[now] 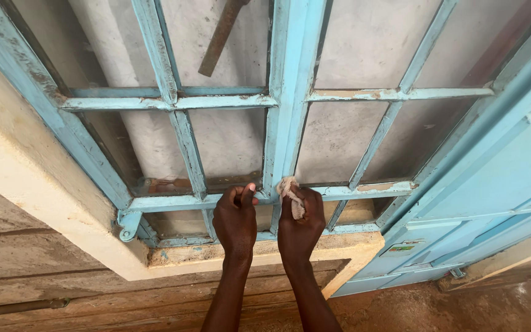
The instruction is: The person cleans a window by wiping the window frame and glass panes with a rag, unfolding and turning the rag, and wiping other sections of the window.
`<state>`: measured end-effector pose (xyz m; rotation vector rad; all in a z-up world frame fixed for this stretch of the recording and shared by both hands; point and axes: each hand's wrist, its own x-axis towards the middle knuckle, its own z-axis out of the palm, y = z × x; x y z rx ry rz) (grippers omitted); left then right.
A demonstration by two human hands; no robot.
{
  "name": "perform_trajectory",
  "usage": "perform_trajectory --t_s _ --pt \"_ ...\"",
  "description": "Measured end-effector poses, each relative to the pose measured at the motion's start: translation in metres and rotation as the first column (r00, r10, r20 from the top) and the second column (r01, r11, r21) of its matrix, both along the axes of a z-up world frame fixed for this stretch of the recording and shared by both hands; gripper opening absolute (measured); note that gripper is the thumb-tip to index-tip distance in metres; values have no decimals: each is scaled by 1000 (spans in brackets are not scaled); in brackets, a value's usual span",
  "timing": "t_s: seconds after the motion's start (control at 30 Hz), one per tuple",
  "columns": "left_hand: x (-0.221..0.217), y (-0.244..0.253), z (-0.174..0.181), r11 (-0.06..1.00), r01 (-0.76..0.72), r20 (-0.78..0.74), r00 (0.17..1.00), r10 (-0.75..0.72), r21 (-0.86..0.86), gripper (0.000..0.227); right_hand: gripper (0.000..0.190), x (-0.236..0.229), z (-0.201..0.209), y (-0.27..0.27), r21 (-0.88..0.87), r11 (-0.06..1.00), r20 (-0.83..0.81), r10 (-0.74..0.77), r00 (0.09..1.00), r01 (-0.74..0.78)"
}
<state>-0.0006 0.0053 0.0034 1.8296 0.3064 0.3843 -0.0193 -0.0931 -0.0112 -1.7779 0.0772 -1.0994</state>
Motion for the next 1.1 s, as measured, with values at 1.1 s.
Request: perform_trajectory --t_s 1.1 --pt "2 35 -41 803 280 185 959 -212 -527 41 40 18 91 20 -454 885 370 83 925 102"
